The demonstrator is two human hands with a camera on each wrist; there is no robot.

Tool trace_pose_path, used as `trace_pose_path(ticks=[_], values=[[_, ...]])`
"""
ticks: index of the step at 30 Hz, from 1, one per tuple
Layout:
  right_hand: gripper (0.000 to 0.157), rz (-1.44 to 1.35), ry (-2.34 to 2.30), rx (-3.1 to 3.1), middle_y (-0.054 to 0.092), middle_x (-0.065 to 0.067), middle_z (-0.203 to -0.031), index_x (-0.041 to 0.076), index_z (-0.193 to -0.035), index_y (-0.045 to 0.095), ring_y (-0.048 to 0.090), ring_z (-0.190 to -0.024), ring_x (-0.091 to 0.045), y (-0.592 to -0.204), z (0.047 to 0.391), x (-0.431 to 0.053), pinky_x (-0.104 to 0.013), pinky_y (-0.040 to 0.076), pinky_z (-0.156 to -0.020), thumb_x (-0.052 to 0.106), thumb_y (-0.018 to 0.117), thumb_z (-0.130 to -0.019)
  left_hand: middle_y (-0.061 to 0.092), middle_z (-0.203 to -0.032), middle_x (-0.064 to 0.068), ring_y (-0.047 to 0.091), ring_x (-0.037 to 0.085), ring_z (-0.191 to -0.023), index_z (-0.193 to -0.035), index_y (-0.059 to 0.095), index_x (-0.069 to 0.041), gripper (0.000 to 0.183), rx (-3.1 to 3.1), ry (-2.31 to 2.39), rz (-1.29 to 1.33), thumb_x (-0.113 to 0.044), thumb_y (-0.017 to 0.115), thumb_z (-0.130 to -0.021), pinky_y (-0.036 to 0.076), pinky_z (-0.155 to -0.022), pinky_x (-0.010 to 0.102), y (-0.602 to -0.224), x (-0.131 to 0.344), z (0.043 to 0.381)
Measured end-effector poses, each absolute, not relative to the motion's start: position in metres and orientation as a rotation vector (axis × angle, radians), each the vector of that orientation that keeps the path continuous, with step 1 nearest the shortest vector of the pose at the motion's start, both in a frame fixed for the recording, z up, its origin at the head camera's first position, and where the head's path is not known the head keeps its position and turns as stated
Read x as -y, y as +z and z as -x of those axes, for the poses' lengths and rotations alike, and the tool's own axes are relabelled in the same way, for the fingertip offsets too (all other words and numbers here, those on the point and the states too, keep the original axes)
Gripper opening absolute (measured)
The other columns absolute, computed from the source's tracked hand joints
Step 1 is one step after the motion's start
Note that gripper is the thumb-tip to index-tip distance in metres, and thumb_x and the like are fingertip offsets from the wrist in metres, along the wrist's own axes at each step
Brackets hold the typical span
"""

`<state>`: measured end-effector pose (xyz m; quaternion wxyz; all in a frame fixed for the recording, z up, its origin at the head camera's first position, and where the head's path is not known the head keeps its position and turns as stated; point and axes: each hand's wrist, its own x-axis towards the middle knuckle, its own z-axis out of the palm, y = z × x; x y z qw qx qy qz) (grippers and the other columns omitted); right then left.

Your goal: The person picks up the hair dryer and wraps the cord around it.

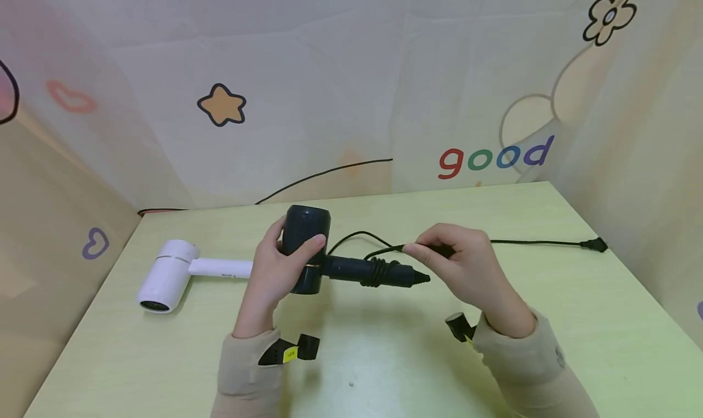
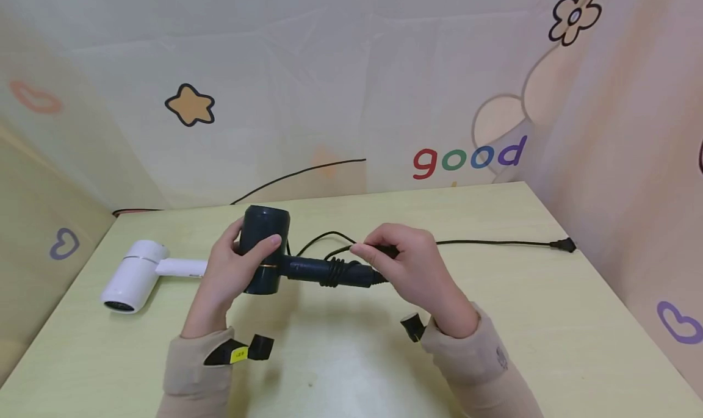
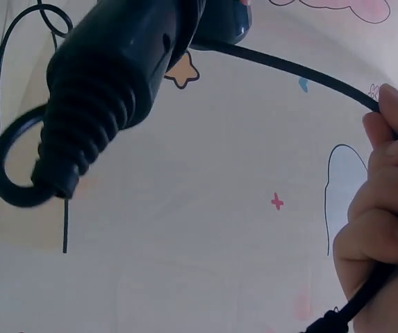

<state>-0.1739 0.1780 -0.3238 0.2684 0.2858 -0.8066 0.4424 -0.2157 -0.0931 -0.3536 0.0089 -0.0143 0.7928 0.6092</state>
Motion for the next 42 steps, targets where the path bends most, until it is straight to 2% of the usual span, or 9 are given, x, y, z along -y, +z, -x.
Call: trace_pose_path(ticks=[9,18,22,26,30,36,42], values=[[0.018,-0.869,1.201,2.143,0.056,0.005,-0.063,0.011,-0.078,0.070,0.039,-0.050,-0.003,-0.324,0.169,-0.171,-0.015,0.034,-0.045,-0.006,0.075,-0.072,0.055,-0.115,0.009,0.061,0.027,-0.099,-0.141,0.037,-0.029,0.070,-2.548,2.141,0.087,-0.045,0.070,-0.081,0.054,-0.080,0.047,-0.355,0.089,0.216],[0.013,-0.939,1.194,2.255,0.057,0.007,-0.066,0.013,-0.081,0.070,0.042,-0.052,-0.002,-0.328,0.171,-0.167,-0.016,0.038,-0.047,0.002,0.074,-0.077,0.055,-0.114,0.008,0.062,0.024,-0.098,-0.139,0.038,-0.025,0.065,-2.593,2.307,0.137,-0.043,0.068,-0.084,0.053,-0.083,0.046,-0.357,0.090,0.217],[0.007,-0.969,1.188,2.332,0.059,0.007,-0.068,0.011,-0.084,0.071,0.044,-0.055,-0.001,-0.330,0.171,-0.167,-0.018,0.042,-0.050,0.005,0.070,-0.083,0.054,-0.116,0.006,0.060,0.022,-0.099,-0.140,0.037,-0.023,0.065,-2.566,2.420,0.156,-0.040,0.067,-0.085,0.052,-0.085,0.045,-0.356,0.092,0.218],[0.012,-0.986,1.192,2.430,0.056,0.008,-0.067,0.010,-0.091,0.071,0.042,-0.054,0.000,-0.331,0.171,-0.167,-0.019,0.042,-0.051,0.002,0.063,-0.086,0.052,-0.119,0.005,0.059,0.021,-0.101,-0.141,0.036,-0.023,0.065,-2.535,2.494,0.212,-0.039,0.067,-0.086,0.051,-0.087,0.045,-0.355,0.094,0.218],[0.014,-0.980,1.218,2.541,0.057,0.008,-0.068,0.009,-0.094,0.071,0.044,-0.054,0.000,-0.332,0.172,-0.165,-0.020,0.044,-0.053,0.003,0.060,-0.088,0.053,-0.119,0.006,0.060,0.022,-0.101,-0.142,0.034,-0.023,0.068,-2.509,2.528,0.259,-0.040,0.067,-0.086,0.053,-0.086,0.047,-0.354,0.096,0.219],[0.011,-0.970,1.223,2.682,0.059,0.008,-0.069,0.011,-0.090,0.069,0.048,-0.057,-0.001,-0.332,0.174,-0.163,-0.021,0.045,-0.055,0.007,0.058,-0.089,0.051,-0.122,0.011,0.060,0.025,-0.105,-0.145,0.030,-0.022,0.070,-2.451,2.562,0.277,-0.040,0.066,-0.087,0.052,-0.089,0.048,-0.352,0.096,0.218],[0.010,-0.998,1.148,2.822,0.056,0.010,-0.066,0.014,-0.088,0.066,0.044,-0.054,-0.002,-0.337,0.179,-0.165,-0.020,0.043,-0.053,0.010,0.057,-0.089,0.051,-0.126,0.014,0.059,0.028,-0.108,-0.146,0.028,-0.021,0.072,-2.394,2.573,0.324,-0.040,0.065,-0.087,0.049,-0.092,0.049,-0.349,0.097,0.216]])
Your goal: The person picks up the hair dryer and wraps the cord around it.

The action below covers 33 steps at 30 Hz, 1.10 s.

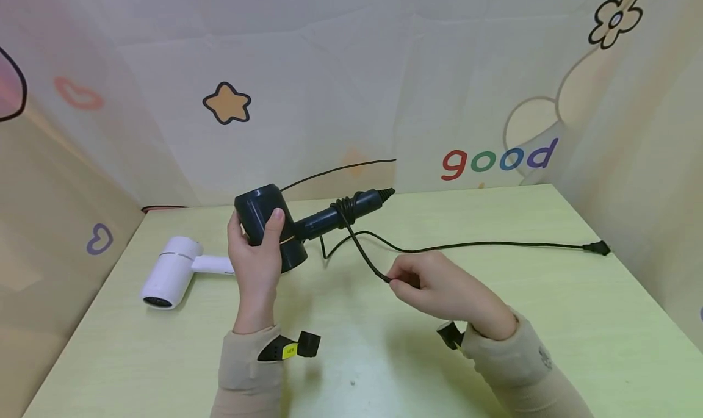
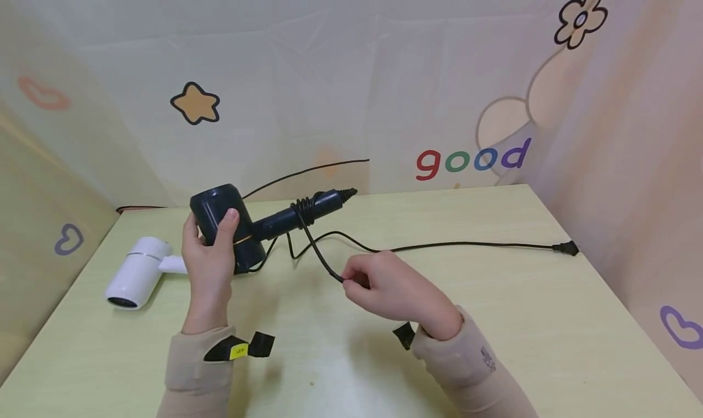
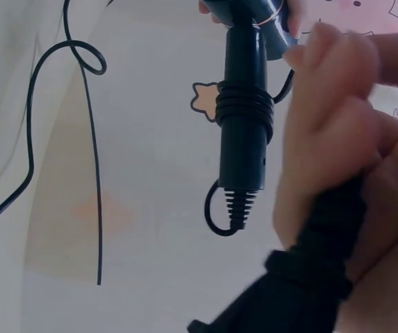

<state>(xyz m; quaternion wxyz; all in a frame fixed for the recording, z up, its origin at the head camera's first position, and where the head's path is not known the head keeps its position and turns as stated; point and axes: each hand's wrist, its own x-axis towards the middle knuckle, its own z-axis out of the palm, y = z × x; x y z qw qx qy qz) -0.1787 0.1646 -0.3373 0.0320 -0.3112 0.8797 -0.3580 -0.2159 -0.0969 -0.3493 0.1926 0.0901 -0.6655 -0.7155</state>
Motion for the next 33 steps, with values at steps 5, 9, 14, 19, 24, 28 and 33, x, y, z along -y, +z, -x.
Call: trace_pose_path(ticks=[5,9,14,19,24,28,33], values=[[0.010,0.978,-1.034,-2.654,0.053,0.009,-0.063,0.017,-0.082,0.061,0.044,-0.051,-0.002,-0.343,0.186,-0.166,-0.020,0.043,-0.052,0.014,0.059,-0.091,0.050,-0.127,0.014,0.059,0.029,-0.109,-0.145,0.028,-0.020,0.073,1.869,-2.032,-0.285,-0.041,0.066,-0.086,0.049,-0.094,0.049,-0.349,0.097,0.216],[0.015,0.952,-1.002,-2.609,0.055,0.008,-0.062,0.017,-0.079,0.057,0.049,-0.052,-0.004,-0.349,0.193,-0.167,-0.022,0.045,-0.052,0.021,0.059,-0.094,0.049,-0.129,0.013,0.059,0.028,-0.110,-0.145,0.026,-0.019,0.073,1.861,-2.066,-0.312,-0.041,0.065,-0.087,0.048,-0.095,0.048,-0.348,0.096,0.216],[0.026,0.928,-1.058,-2.558,0.052,0.008,-0.057,0.016,-0.071,0.052,0.047,-0.048,-0.007,-0.361,0.200,-0.164,-0.021,0.036,-0.050,0.029,0.060,-0.093,0.048,-0.129,0.013,0.059,0.027,-0.110,-0.145,0.025,-0.018,0.072,1.823,-2.115,-0.346,-0.041,0.064,-0.088,0.048,-0.095,0.045,-0.346,0.097,0.217],[0.018,0.924,-1.183,-2.412,0.060,-0.001,-0.066,0.012,-0.078,0.059,0.058,-0.057,-0.015,-0.373,0.209,-0.161,-0.029,0.051,-0.058,0.023,0.061,-0.092,0.048,-0.128,0.013,0.058,0.026,-0.111,-0.145,0.024,-0.019,0.073,1.809,-2.153,-0.362,-0.043,0.063,-0.088,0.049,-0.095,0.044,-0.346,0.099,0.218],[0.010,0.899,-1.229,-2.335,0.066,-0.009,-0.080,0.006,-0.093,0.065,0.065,-0.069,-0.025,-0.379,0.217,-0.163,-0.040,0.056,-0.069,0.014,0.061,-0.092,0.047,-0.130,0.011,0.057,0.025,-0.113,-0.146,0.024,-0.019,0.074,1.817,-2.179,-0.369,-0.045,0.062,-0.088,0.049,-0.095,0.044,-0.346,0.100,0.219],[0.015,0.851,-1.225,-2.357,0.067,-0.006,-0.081,0.004,-0.096,0.069,0.065,-0.069,-0.027,-0.383,0.223,-0.164,-0.036,0.056,-0.066,0.017,0.063,-0.091,0.046,-0.132,0.010,0.055,0.025,-0.114,-0.145,0.024,-0.019,0.074,1.842,-2.207,-0.376,-0.047,0.061,-0.088,0.048,-0.095,0.044,-0.344,0.100,0.218],[0.021,0.732,-1.181,-2.440,0.063,-0.001,-0.068,0.007,-0.090,0.073,0.057,-0.055,-0.018,-0.388,0.230,-0.166,-0.024,0.041,-0.047,0.027,0.065,-0.090,0.047,-0.130,0.009,0.056,0.024,-0.113,-0.144,0.026,-0.020,0.073,1.881,-2.261,-0.378,-0.052,0.059,-0.088,0.050,-0.092,0.041,-0.342,0.100,0.217]])
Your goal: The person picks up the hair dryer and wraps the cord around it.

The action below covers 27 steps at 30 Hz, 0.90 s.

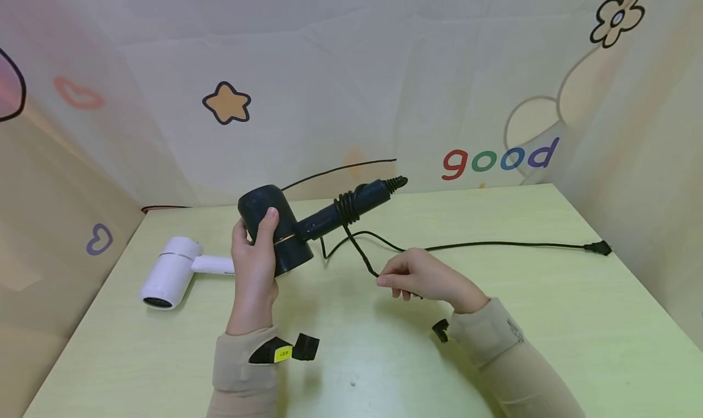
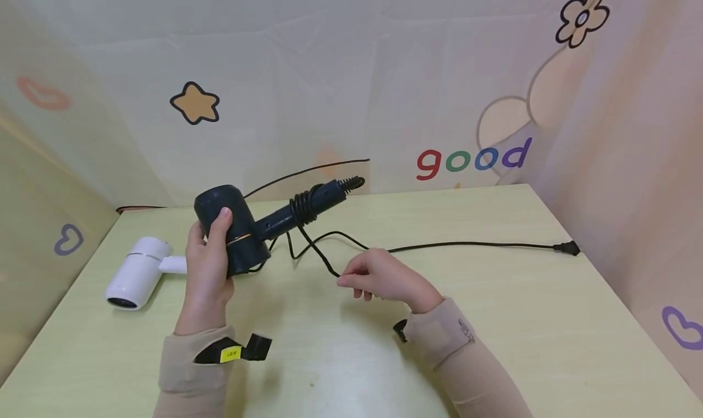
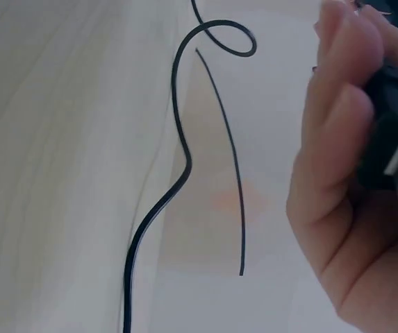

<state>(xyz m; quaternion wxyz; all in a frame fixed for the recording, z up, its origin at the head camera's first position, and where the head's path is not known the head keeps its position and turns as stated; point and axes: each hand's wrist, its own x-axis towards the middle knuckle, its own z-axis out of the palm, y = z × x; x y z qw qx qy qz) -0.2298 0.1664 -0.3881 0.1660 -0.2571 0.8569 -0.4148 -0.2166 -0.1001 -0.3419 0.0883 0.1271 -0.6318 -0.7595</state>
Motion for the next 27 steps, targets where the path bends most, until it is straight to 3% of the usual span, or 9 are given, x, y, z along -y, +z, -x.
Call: trace_pose_path(ticks=[3,9,18,27], values=[[0.026,0.683,-1.175,-2.482,0.059,0.000,-0.061,0.007,-0.083,0.072,0.052,-0.053,-0.015,-0.391,0.233,-0.168,-0.022,0.031,-0.046,0.031,0.064,-0.089,0.049,-0.126,0.008,0.058,0.022,-0.108,-0.143,0.027,-0.021,0.070,1.902,-2.290,-0.371,-0.053,0.057,-0.088,0.053,-0.086,0.036,-0.341,0.100,0.216],[0.034,0.591,-1.223,-2.520,0.047,0.003,-0.056,0.002,-0.076,0.067,0.035,-0.050,-0.012,-0.395,0.238,-0.171,-0.023,0.024,-0.046,0.034,0.065,-0.088,0.049,-0.120,0.006,0.059,0.022,-0.102,-0.141,0.031,-0.022,0.065,1.914,-2.353,-0.363,-0.052,0.056,-0.089,0.055,-0.077,0.029,-0.340,0.100,0.215],[0.040,0.491,-1.285,-2.487,0.051,-0.001,-0.058,-0.002,-0.077,0.062,0.049,-0.050,-0.017,-0.400,0.244,-0.174,-0.024,0.036,-0.046,0.036,0.064,-0.089,0.051,-0.119,0.007,0.060,0.019,-0.098,-0.136,0.035,-0.020,0.056,1.947,-2.423,-0.295,-0.048,0.055,-0.091,0.055,-0.078,0.031,-0.341,0.099,0.215],[0.030,0.452,-1.320,-2.547,0.053,-0.006,-0.064,0.004,-0.078,0.063,0.049,-0.055,-0.017,-0.398,0.245,-0.179,-0.025,0.037,-0.050,0.032,0.064,-0.090,0.053,-0.113,0.005,0.063,0.013,-0.088,-0.136,0.037,-0.021,0.052,1.969,-2.488,-0.225,-0.045,0.053,-0.093,0.055,-0.075,0.029,-0.341,0.099,0.213]])
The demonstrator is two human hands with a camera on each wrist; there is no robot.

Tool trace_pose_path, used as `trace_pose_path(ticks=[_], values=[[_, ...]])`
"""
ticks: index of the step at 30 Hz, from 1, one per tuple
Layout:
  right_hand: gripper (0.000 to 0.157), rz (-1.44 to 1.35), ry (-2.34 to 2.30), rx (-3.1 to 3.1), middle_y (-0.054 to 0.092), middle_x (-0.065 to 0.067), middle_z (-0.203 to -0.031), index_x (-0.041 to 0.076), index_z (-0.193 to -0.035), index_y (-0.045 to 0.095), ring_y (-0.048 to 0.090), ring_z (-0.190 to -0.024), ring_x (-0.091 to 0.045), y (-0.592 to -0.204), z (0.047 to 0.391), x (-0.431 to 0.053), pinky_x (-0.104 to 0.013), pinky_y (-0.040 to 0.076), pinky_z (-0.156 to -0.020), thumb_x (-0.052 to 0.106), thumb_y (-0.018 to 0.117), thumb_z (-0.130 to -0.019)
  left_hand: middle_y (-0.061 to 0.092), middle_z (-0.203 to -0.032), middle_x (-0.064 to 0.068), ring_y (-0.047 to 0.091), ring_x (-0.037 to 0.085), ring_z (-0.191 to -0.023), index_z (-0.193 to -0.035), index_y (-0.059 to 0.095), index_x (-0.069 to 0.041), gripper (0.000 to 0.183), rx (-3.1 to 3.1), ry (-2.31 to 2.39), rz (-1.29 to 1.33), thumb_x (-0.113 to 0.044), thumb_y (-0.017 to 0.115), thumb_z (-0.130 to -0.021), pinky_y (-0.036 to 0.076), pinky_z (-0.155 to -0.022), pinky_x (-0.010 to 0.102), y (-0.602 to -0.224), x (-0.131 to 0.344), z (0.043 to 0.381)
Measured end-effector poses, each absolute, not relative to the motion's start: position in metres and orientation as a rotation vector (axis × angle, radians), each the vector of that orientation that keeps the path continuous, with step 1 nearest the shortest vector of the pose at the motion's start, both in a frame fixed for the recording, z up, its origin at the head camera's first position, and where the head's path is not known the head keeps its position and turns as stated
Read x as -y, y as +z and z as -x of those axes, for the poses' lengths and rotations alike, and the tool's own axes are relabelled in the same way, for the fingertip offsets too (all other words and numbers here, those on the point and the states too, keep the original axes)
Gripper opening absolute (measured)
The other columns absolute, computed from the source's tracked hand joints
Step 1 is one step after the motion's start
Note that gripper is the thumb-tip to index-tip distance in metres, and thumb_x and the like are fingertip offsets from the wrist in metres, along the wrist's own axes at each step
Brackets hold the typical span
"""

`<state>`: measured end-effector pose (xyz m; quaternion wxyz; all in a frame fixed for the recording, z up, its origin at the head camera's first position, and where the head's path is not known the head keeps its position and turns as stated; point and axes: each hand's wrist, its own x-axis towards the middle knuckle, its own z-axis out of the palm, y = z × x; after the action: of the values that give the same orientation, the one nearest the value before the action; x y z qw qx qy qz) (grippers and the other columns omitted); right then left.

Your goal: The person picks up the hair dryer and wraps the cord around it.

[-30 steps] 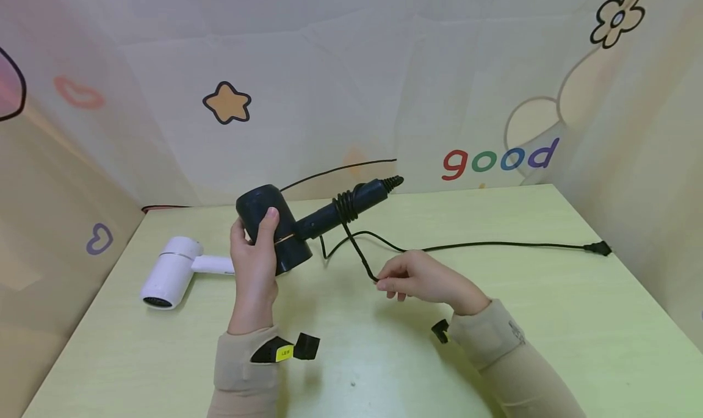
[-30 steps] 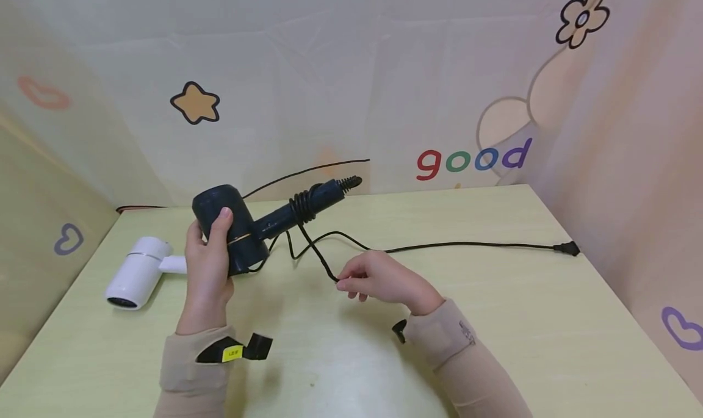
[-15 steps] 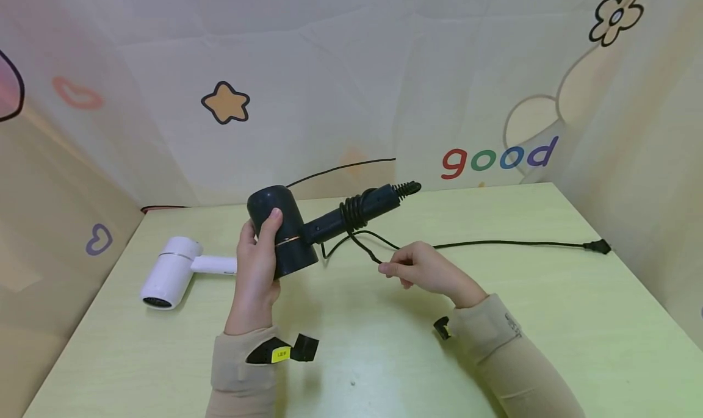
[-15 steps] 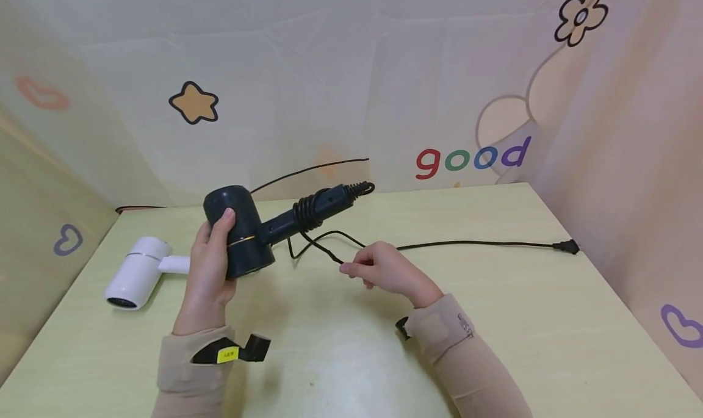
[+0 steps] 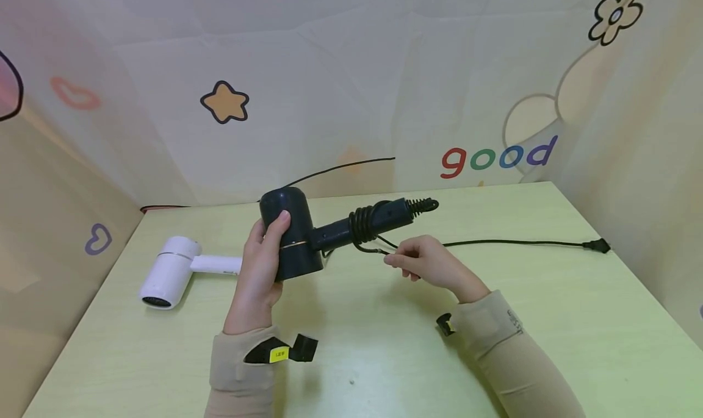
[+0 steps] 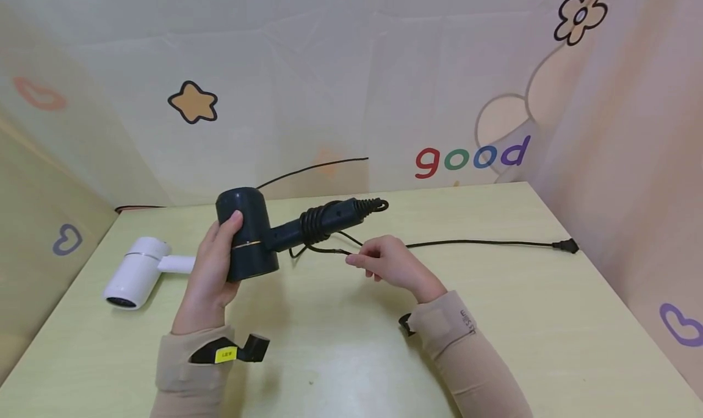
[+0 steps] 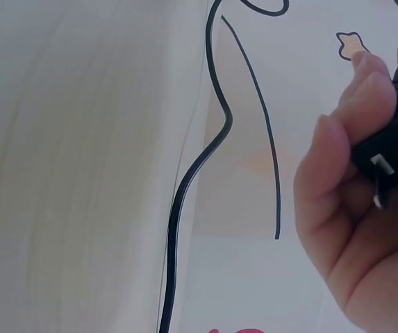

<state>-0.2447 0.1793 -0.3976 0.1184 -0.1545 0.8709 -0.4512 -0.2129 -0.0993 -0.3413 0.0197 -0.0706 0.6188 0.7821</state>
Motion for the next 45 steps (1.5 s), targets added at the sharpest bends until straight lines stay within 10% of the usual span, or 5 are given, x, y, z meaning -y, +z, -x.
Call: trace_pose_path(ticks=[11,19,27,45], values=[[0.037,0.412,-1.280,-2.578,0.057,-0.002,-0.066,0.006,-0.087,0.067,0.052,-0.063,-0.016,-0.397,0.249,-0.190,-0.026,0.040,-0.058,0.043,0.068,-0.084,0.060,-0.095,0.000,0.065,0.013,-0.078,-0.134,0.042,-0.021,0.045,-1.857,2.357,0.087,-0.041,0.051,-0.094,0.056,-0.068,0.031,-0.342,0.102,0.210],[0.014,0.614,-1.422,-2.551,0.050,0.002,-0.063,-0.001,-0.073,0.058,0.046,-0.060,-0.012,-0.396,0.251,-0.196,-0.026,0.040,-0.057,0.001,0.056,-0.087,0.063,-0.088,-0.001,0.065,0.013,-0.074,-0.131,0.041,-0.014,0.042,-1.853,2.235,-0.065,-0.037,0.047,-0.096,0.056,-0.066,0.031,-0.343,0.103,0.210],[0.020,0.591,-1.514,-2.415,0.055,-0.004,-0.068,0.004,-0.083,0.062,0.050,-0.056,-0.014,-0.391,0.246,-0.197,-0.030,0.048,-0.055,0.022,0.068,-0.087,0.064,-0.086,0.001,0.067,0.016,-0.073,-0.131,0.041,-0.009,0.043,-1.851,2.029,-0.235,-0.029,0.050,-0.094,0.056,-0.064,0.038,-0.345,0.104,0.208],[0.013,0.672,-1.567,-2.702,0.063,-0.007,-0.085,0.008,-0.091,0.066,0.054,-0.070,-0.014,-0.355,0.221,-0.199,-0.024,0.047,-0.060,0.016,0.073,-0.083,0.061,-0.108,0.019,0.067,0.024,-0.081,-0.136,0.045,-0.020,0.056,-2.069,1.743,-0.244,-0.035,0.066,-0.086,0.056,-0.072,0.041,-0.346,0.098,0.206]])
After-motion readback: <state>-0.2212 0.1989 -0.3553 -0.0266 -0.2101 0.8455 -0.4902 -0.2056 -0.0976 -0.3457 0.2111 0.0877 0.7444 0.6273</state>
